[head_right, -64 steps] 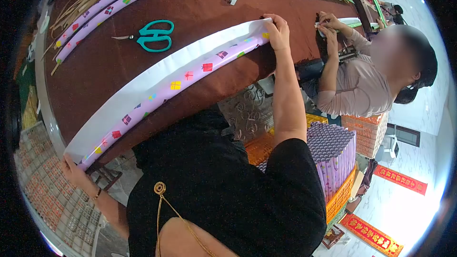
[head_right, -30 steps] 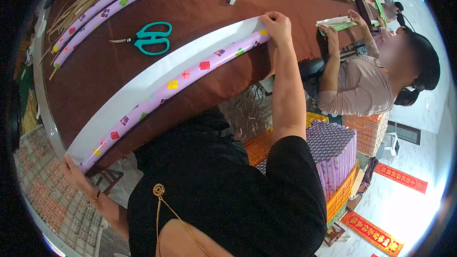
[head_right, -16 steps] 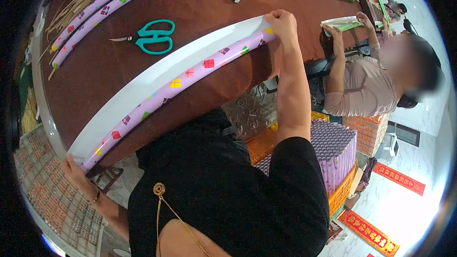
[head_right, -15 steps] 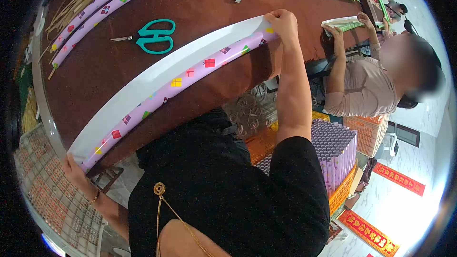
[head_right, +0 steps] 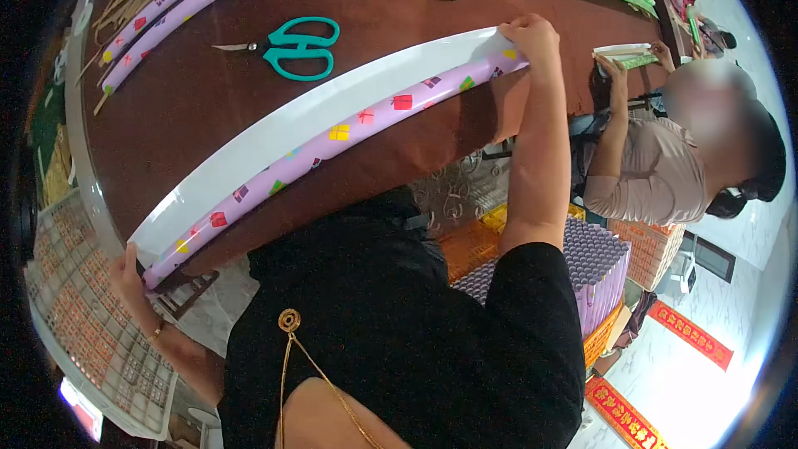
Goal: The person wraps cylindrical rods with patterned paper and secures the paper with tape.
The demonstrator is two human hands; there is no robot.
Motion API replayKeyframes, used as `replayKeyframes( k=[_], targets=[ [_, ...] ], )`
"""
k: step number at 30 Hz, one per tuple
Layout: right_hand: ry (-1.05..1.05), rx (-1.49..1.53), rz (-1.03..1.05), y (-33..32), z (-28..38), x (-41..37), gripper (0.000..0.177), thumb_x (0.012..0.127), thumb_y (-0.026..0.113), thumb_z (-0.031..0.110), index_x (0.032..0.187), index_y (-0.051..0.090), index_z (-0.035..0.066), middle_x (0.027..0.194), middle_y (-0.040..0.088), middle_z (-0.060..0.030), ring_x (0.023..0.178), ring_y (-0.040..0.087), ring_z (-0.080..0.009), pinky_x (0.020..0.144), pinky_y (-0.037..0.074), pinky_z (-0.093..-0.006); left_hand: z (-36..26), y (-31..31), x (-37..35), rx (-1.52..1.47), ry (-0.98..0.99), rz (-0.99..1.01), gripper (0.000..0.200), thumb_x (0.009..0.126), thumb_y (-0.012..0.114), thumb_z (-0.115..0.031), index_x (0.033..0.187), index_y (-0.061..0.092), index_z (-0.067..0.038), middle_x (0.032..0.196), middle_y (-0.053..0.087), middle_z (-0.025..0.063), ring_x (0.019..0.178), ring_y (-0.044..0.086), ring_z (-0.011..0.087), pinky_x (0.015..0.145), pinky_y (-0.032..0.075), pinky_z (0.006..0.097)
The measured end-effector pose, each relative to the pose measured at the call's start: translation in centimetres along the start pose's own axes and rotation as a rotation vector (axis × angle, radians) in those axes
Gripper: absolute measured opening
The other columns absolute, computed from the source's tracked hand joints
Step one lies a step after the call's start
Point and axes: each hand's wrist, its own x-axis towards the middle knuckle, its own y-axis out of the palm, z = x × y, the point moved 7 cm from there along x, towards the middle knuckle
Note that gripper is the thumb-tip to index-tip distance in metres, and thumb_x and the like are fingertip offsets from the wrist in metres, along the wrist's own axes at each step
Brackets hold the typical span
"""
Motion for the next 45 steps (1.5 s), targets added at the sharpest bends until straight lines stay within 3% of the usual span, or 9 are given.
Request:
replayKeyframes(
  k=[7, 9, 14, 19, 25, 33, 36, 38, 45],
  targets=[
    [-0.269, -0.205, 0.204, 1.6, -2.6, 5.4, 0.039, 0.070, 0.088, 0.026, 0.085, 0.069, -0.004, 0.074, 0.068, -0.0071, 0.063, 0.061, -0.0147, 0.056, 0.050, -0.0324, 1.8, -0.4, 1.9, 0.123, -0.300, 0.282, 0.060, 0.082, 0.075, -0.055, 0.058, 0.057, -0.004, 0.051, 0.048, 0.0006, 0.045, 0.042, 0.0105, 0.044, 0.031, 0.0277],
    [0.100, -0.126, 0.380, 1.3, -1.4, 4.5, 0.042, 0.069, 0.088, 0.025, 0.090, 0.070, -0.007, 0.075, 0.068, -0.0085, 0.063, 0.062, -0.0166, 0.056, 0.051, -0.0341, 1.9, -0.8, 2.2, 0.173, -0.315, 0.311, 0.060, 0.082, 0.075, -0.057, 0.057, 0.056, -0.006, 0.049, 0.047, 0.0005, 0.041, 0.041, 0.0103, 0.040, 0.028, 0.0269],
    [0.143, -0.047, 0.361, 1.6, -2.9, 5.6, 0.042, 0.069, 0.088, 0.022, 0.097, 0.073, -0.005, 0.080, 0.070, -0.0091, 0.064, 0.064, -0.0201, 0.056, 0.051, -0.0361, 1.7, -1.8, 1.6, 0.087, -0.417, 0.358, 0.055, 0.085, 0.071, -0.055, 0.057, 0.056, -0.010, 0.046, 0.046, -0.0009, 0.035, 0.036, 0.0095, 0.036, 0.023, 0.0255],
    [0.079, 0.075, 0.398, 3.0, -4.0, 6.2, 0.039, 0.075, 0.084, 0.036, 0.091, 0.077, 0.001, 0.075, 0.071, -0.0097, 0.066, 0.064, -0.0176, 0.061, 0.053, -0.0372, -10.4, -1.7, -1.0, 0.183, 0.188, -0.200, 0.029, 0.091, 0.069, -0.027, 0.102, 0.068, 0.000, 0.078, 0.066, 0.0082, 0.072, 0.063, 0.0183, 0.069, 0.051, 0.0334],
    [0.075, -0.465, 0.395, 3.3, -3.7, 6.8, 0.064, 0.065, 0.079, 0.060, 0.107, 0.076, 0.012, 0.106, 0.074, -0.0086, 0.103, 0.070, -0.0260, 0.092, 0.053, -0.0420, -33.4, 12.9, -16.4, -0.001, 1.147, 0.200, 0.060, 0.079, 0.079, -0.029, 0.130, 0.057, -0.008, 0.125, 0.059, 0.0132, 0.115, 0.055, 0.0343, 0.098, 0.042, 0.0471],
    [0.272, -0.376, 0.233, -0.2, -2.7, 3.5, 0.071, 0.061, 0.087, 0.054, 0.114, 0.073, 0.008, 0.121, 0.068, -0.0157, 0.134, 0.043, -0.0395, 0.106, 0.038, -0.0532, -34.3, 17.8, -17.7, 0.007, 1.183, 0.255, 0.045, 0.082, 0.074, -0.012, 0.125, 0.063, -0.009, 0.114, 0.064, 0.0049, 0.101, 0.060, 0.0244, 0.084, 0.047, 0.0380],
    [0.236, -0.345, 0.350, -0.9, -1.8, 3.5, 0.079, 0.060, 0.089, 0.054, 0.120, 0.070, 0.006, 0.125, 0.065, -0.0184, 0.127, 0.051, -0.0367, 0.102, 0.041, -0.0526, -34.3, 17.8, -17.8, 0.013, 1.197, 0.238, 0.045, 0.082, 0.074, -0.013, 0.126, 0.063, -0.009, 0.114, 0.065, 0.0044, 0.100, 0.060, 0.0235, 0.084, 0.047, 0.0373],
    [0.312, -0.078, 0.549, -0.9, -0.9, 2.5, 0.073, 0.053, 0.095, 0.047, 0.105, 0.075, 0.000, 0.102, 0.071, -0.0153, 0.089, 0.068, -0.0304, 0.078, 0.054, -0.0477, -34.3, 17.7, -17.8, 0.023, 1.205, 0.236, 0.045, 0.082, 0.074, -0.013, 0.126, 0.063, -0.009, 0.114, 0.065, 0.0043, 0.099, 0.061, 0.0233, 0.084, 0.047, 0.0372],
    [0.313, -0.145, 0.513, -0.6, -2.9, 5.9, 0.060, 0.059, 0.094, 0.044, 0.092, 0.075, -0.002, 0.089, 0.070, -0.0131, 0.077, 0.066, -0.0271, 0.060, 0.052, -0.0429, -34.4, 17.8, -17.8, -0.001, 1.206, 0.246, 0.044, 0.082, 0.073, -0.012, 0.125, 0.064, -0.008, 0.115, 0.065, 0.0054, 0.097, 0.061, 0.0247, 0.083, 0.047, 0.0371]
  ],
)
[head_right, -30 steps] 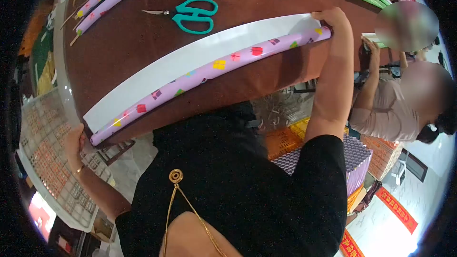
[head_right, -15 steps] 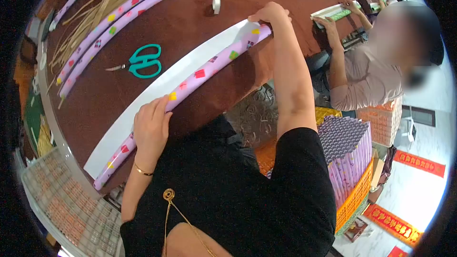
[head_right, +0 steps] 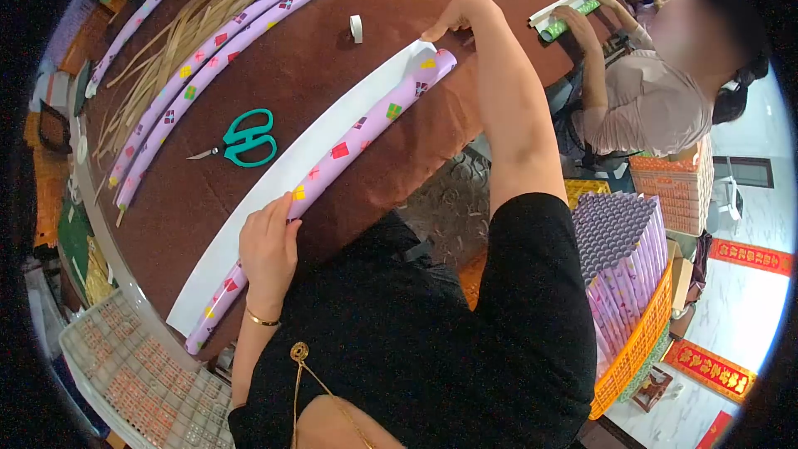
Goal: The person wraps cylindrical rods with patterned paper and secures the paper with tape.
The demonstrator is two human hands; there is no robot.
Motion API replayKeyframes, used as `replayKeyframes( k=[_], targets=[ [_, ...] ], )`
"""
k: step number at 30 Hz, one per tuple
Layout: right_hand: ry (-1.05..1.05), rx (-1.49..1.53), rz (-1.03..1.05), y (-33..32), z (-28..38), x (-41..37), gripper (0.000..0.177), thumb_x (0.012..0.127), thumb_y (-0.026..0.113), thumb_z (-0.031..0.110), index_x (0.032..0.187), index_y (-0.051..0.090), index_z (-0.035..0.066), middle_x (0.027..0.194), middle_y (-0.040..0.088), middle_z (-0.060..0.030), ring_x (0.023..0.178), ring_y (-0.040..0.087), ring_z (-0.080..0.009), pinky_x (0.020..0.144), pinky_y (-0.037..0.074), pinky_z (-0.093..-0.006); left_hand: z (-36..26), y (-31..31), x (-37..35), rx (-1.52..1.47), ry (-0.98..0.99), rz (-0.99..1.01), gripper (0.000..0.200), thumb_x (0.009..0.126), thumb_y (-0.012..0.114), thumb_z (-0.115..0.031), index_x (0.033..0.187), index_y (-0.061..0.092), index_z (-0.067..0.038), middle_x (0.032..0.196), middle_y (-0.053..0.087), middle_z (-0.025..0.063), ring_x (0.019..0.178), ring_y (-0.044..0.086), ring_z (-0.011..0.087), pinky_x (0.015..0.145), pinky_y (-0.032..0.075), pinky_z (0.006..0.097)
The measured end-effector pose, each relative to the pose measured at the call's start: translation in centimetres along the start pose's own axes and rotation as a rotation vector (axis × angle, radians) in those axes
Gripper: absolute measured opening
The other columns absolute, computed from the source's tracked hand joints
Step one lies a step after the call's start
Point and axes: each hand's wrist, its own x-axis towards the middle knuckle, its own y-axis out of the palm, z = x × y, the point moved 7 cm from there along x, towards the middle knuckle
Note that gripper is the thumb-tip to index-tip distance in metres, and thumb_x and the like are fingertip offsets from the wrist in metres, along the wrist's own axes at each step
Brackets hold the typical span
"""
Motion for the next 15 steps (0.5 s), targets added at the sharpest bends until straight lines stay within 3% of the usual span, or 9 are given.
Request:
replayKeyframes(
  k=[3, 5, 9, 11, 15],
  targets=[
    [-0.085, 0.085, -0.086, -2.1, -1.4, 0.5, 0.056, 0.063, 0.092, 0.046, 0.089, 0.073, 0.000, 0.080, 0.067, -0.0100, 0.068, 0.062, -0.0229, 0.052, 0.049, -0.0380, 0.1, -0.2, -0.3, -0.006, 0.004, 0.009, 0.044, 0.082, 0.073, -0.011, 0.125, 0.064, -0.008, 0.115, 0.066, 0.0057, 0.097, 0.061, 0.0250, 0.083, 0.048, 0.0371],
    [-0.170, -0.086, -0.305, -4.0, -1.6, -1.3, 0.050, 0.067, 0.088, 0.046, 0.080, 0.069, 0.002, 0.070, 0.061, -0.0062, 0.059, 0.056, -0.0188, 0.050, 0.045, -0.0344, 0.2, -0.4, 0.0, 0.003, 0.002, 0.000, 0.044, 0.082, 0.073, -0.010, 0.125, 0.064, -0.007, 0.115, 0.066, 0.0058, 0.097, 0.061, 0.0251, 0.083, 0.048, 0.0370],
    [-0.314, 0.080, -0.153, -1.6, -0.9, -2.3, 0.051, 0.071, 0.084, 0.048, 0.077, 0.069, 0.000, 0.070, 0.063, -0.0085, 0.058, 0.057, -0.0204, 0.049, 0.045, -0.0326, 0.0, -0.5, -0.2, -0.015, 0.002, 0.000, 0.044, 0.082, 0.072, -0.009, 0.125, 0.064, -0.006, 0.113, 0.066, 0.0062, 0.096, 0.060, 0.0251, 0.083, 0.048, 0.0373],
    [-0.329, 0.023, -0.091, 0.1, 0.2, -3.1, 0.058, 0.067, 0.080, 0.055, 0.083, 0.076, -0.001, 0.082, 0.071, -0.0150, 0.073, 0.067, -0.0289, 0.066, 0.052, -0.0417, 0.1, -0.4, -0.1, -0.011, 0.003, 0.004, 0.044, 0.082, 0.072, -0.009, 0.125, 0.064, -0.006, 0.113, 0.066, 0.0064, 0.096, 0.060, 0.0251, 0.083, 0.048, 0.0374],
    [-0.464, -0.294, -0.284, 1.6, 2.1, -3.0, 0.063, 0.062, 0.077, 0.056, 0.091, 0.076, 0.000, 0.096, 0.071, -0.0240, 0.090, 0.069, -0.0376, 0.078, 0.054, -0.0480, 0.0, -0.3, 0.0, -0.006, 0.015, -0.009, 0.043, 0.082, 0.072, -0.009, 0.124, 0.064, -0.005, 0.112, 0.066, 0.0070, 0.094, 0.061, 0.0259, 0.082, 0.048, 0.0378]
  ],
)
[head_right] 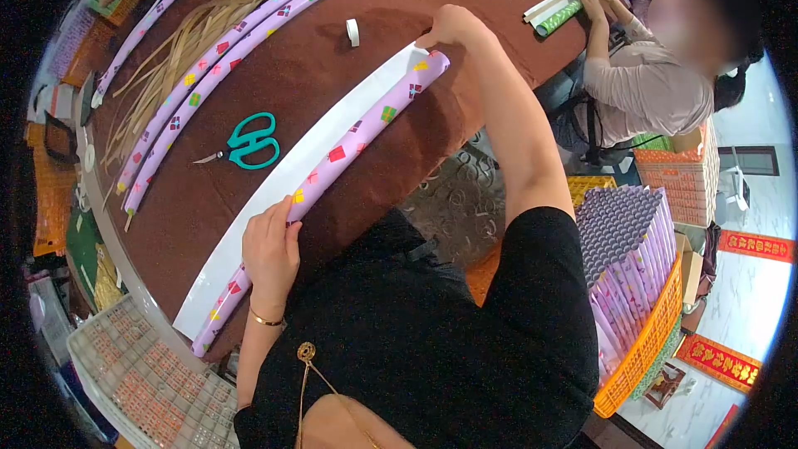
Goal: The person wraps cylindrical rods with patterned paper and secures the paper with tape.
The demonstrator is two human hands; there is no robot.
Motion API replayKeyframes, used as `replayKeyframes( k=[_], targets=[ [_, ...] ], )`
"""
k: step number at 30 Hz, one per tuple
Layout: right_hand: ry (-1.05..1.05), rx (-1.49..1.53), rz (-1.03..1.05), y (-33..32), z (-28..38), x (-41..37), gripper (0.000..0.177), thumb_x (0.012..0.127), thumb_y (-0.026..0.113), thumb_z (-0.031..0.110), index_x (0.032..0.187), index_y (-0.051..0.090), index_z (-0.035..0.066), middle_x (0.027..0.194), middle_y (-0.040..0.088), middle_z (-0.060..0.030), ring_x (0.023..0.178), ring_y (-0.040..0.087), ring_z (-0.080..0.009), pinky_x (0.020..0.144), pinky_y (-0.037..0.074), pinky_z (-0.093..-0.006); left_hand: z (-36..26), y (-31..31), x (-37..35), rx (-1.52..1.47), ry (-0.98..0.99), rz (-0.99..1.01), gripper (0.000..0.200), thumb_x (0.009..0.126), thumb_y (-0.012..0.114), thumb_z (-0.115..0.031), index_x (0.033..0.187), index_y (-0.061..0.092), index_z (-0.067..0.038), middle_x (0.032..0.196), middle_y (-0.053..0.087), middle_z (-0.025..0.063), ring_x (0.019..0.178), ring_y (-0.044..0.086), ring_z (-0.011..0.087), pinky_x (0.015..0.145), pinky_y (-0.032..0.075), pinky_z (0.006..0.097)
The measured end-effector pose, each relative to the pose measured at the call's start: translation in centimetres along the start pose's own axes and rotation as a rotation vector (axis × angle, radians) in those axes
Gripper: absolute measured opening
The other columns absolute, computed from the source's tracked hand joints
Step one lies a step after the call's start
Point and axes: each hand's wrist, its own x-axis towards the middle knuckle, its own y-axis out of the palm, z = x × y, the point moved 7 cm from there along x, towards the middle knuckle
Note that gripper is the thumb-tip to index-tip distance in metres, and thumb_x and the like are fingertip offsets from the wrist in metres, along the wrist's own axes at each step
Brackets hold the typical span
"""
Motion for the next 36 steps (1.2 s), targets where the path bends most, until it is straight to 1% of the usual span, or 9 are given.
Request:
replayKeyframes(
  k=[5, 7, 9, 10, 11, 15, 23, 28, 36],
  targets=[
    [0.352, -0.051, -0.325, -1.6, -5.3, 0.0, 0.033, 0.083, 0.067, 0.035, 0.096, 0.077, 0.007, 0.098, 0.074, -0.0153, 0.086, 0.069, -0.0377, 0.077, 0.055, -0.0457, 0.0, -0.1, 0.1, 0.002, -0.013, -0.012, 0.044, 0.081, 0.073, -0.009, 0.124, 0.063, -0.005, 0.110, 0.066, 0.0074, 0.092, 0.061, 0.0265, 0.080, 0.049, 0.0382],
    [0.171, -0.047, -0.302, -1.6, -5.7, 1.4, 0.029, 0.087, 0.066, 0.029, 0.100, 0.076, 0.006, 0.099, 0.074, -0.0158, 0.082, 0.070, -0.0347, 0.073, 0.054, -0.0442, -0.1, -0.1, 0.3, -0.012, -0.016, 0.027, 0.043, 0.080, 0.072, -0.009, 0.122, 0.063, -0.006, 0.107, 0.065, 0.0076, 0.092, 0.061, 0.0264, 0.080, 0.049, 0.0390],
    [0.056, 0.571, -0.277, -3.0, -0.9, -1.8, 0.031, 0.090, 0.068, 0.029, 0.103, 0.071, 0.001, 0.085, 0.071, -0.0130, 0.076, 0.066, -0.0200, 0.070, 0.053, -0.0368, 0.2, 0.2, 0.2, -0.060, -0.037, 0.034, 0.044, 0.081, 0.072, -0.013, 0.123, 0.062, -0.007, 0.110, 0.066, 0.0104, 0.095, 0.061, 0.0303, 0.083, 0.049, 0.0414],
    [-0.318, -0.074, -0.496, -4.4, 3.4, -3.2, 0.030, 0.091, 0.068, 0.027, 0.104, 0.070, 0.000, 0.083, 0.069, -0.0093, 0.078, 0.064, -0.0152, 0.071, 0.052, -0.0332, 0.2, 0.0, 0.0, -0.067, -0.041, 0.005, 0.044, 0.081, 0.072, -0.014, 0.123, 0.062, -0.008, 0.109, 0.066, 0.0092, 0.095, 0.061, 0.0294, 0.083, 0.049, 0.0412],
    [-0.215, 0.325, -0.474, -4.9, 3.5, -2.8, 0.028, 0.091, 0.068, 0.025, 0.103, 0.068, -0.001, 0.085, 0.069, -0.0089, 0.080, 0.063, -0.0143, 0.074, 0.050, -0.0319, 0.1, -0.3, -0.1, -0.073, -0.038, -0.026, 0.044, 0.080, 0.072, -0.015, 0.122, 0.062, -0.008, 0.108, 0.066, 0.0079, 0.095, 0.062, 0.0285, 0.082, 0.049, 0.0409],
    [-0.378, 0.367, -0.296, -4.3, 15.2, -7.3, 0.022, 0.093, 0.065, 0.020, 0.101, 0.067, 0.000, 0.088, 0.068, -0.0067, 0.082, 0.060, -0.0136, 0.076, 0.050, -0.0306, 0.2, 0.3, -0.6, -0.053, -0.061, -0.011, 0.038, 0.082, 0.069, -0.016, 0.119, 0.062, -0.010, 0.103, 0.065, 0.0054, 0.094, 0.062, 0.0248, 0.081, 0.049, 0.0397],
    [-0.956, 0.205, -0.341, 2.2, 31.4, -11.9, 0.040, 0.081, 0.075, 0.015, 0.117, 0.063, 0.002, 0.113, 0.063, -0.0155, 0.108, 0.060, -0.0326, 0.091, 0.049, -0.0408, 0.2, 0.4, -1.2, -0.010, 0.000, -0.188, 0.033, 0.082, 0.060, -0.014, 0.115, 0.061, -0.011, 0.091, 0.060, 0.0030, 0.091, 0.060, 0.0220, 0.077, 0.047, 0.0349],
    [-0.856, 0.117, -0.374, 4.1, 33.3, -12.6, 0.049, 0.078, 0.077, 0.021, 0.121, 0.063, 0.002, 0.116, 0.064, -0.0173, 0.107, 0.059, -0.0365, 0.093, 0.048, -0.0446, 0.4, 0.5, -1.7, 0.004, -0.006, -0.184, 0.032, 0.085, 0.057, -0.018, 0.116, 0.061, -0.009, 0.090, 0.060, 0.0024, 0.089, 0.059, 0.0201, 0.076, 0.047, 0.0347],
    [-0.820, 0.092, -0.351, 4.0, 32.9, -12.1, 0.049, 0.077, 0.077, 0.020, 0.121, 0.065, 0.002, 0.113, 0.065, -0.0177, 0.105, 0.061, -0.0375, 0.091, 0.049, -0.0448, 3.6, -3.8, -7.2, 0.067, -0.127, -0.197, 0.051, 0.072, 0.078, -0.025, 0.117, 0.059, -0.008, 0.096, 0.058, 0.0043, 0.095, 0.057, 0.0220, 0.082, 0.046, 0.0372]
  ],
)
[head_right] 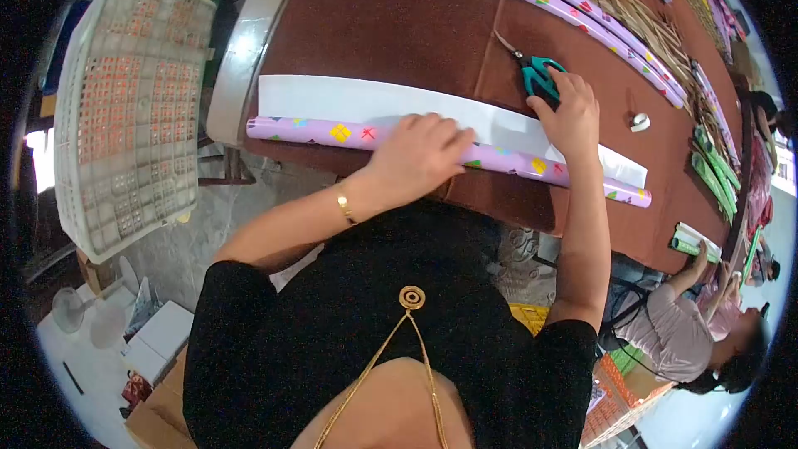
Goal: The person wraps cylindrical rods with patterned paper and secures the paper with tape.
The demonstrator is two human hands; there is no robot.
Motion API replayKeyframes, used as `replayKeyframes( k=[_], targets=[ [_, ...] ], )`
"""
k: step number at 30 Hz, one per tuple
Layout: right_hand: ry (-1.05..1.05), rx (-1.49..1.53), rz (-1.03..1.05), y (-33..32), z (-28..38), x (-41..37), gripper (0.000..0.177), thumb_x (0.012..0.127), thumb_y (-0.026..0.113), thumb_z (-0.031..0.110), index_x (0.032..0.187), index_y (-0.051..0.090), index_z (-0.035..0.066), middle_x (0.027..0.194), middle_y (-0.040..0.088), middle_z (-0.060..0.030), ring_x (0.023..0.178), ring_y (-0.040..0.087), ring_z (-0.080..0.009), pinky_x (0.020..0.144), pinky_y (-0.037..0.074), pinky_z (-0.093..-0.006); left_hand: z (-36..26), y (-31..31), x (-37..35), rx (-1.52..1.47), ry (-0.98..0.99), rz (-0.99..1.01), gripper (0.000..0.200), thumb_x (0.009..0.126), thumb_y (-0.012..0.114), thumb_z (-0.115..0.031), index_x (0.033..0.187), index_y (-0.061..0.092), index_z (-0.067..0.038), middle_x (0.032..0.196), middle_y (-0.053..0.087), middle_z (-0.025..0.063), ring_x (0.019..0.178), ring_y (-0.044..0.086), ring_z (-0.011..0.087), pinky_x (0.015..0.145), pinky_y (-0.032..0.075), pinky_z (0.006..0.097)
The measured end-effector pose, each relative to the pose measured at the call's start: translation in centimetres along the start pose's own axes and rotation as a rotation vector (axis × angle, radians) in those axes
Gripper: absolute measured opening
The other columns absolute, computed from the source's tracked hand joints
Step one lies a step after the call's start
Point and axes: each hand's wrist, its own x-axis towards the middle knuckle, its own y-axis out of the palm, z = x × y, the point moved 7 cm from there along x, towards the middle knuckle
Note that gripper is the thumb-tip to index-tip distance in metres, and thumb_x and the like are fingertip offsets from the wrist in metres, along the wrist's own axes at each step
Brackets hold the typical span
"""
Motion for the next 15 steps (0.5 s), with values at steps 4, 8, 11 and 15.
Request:
replayKeyframes(
  k=[4, 8, 11, 15],
  targets=[
    [-0.028, -0.006, -0.011, -0.4, -0.8, 0.4, 0.052, 0.074, 0.079, 0.018, 0.121, 0.065, 0.003, 0.112, 0.065, -0.0170, 0.102, 0.062, -0.0374, 0.088, 0.050, -0.0452, 2.0, -2.3, -2.1, 0.063, -0.067, 0.015, 0.053, 0.071, 0.079, -0.026, 0.117, 0.061, -0.008, 0.096, 0.058, 0.0039, 0.093, 0.058, 0.0219, 0.081, 0.046, 0.0372],
    [-0.007, -0.064, -0.068, -1.7, -4.6, 0.5, 0.053, 0.071, 0.080, 0.019, 0.120, 0.066, 0.006, 0.112, 0.065, -0.0170, 0.102, 0.062, -0.0380, 0.087, 0.051, -0.0466, 2.0, -2.2, -2.4, 0.110, -0.045, 0.000, 0.050, 0.072, 0.078, -0.025, 0.115, 0.063, -0.007, 0.097, 0.060, 0.0037, 0.091, 0.059, 0.0207, 0.078, 0.047, 0.0358],
    [0.063, -0.172, -0.105, -2.3, -8.4, 0.5, 0.052, 0.072, 0.079, 0.020, 0.120, 0.066, 0.007, 0.113, 0.065, -0.0171, 0.104, 0.061, -0.0386, 0.090, 0.050, -0.0477, 1.3, -1.5, -1.8, 0.082, -0.026, 0.016, 0.048, 0.072, 0.077, -0.025, 0.115, 0.063, -0.007, 0.096, 0.060, 0.0035, 0.091, 0.059, 0.0205, 0.077, 0.047, 0.0353],
    [0.191, -0.184, -0.064, -2.2, -13.3, 1.0, 0.052, 0.073, 0.077, 0.020, 0.122, 0.064, 0.007, 0.115, 0.064, -0.0172, 0.109, 0.059, -0.0396, 0.094, 0.048, -0.0475, -1.1, 0.4, 0.0, 0.063, 0.021, 0.033, 0.050, 0.074, 0.074, -0.027, 0.117, 0.062, -0.004, 0.094, 0.059, 0.0038, 0.088, 0.058, 0.0198, 0.075, 0.047, 0.0347]
  ],
)
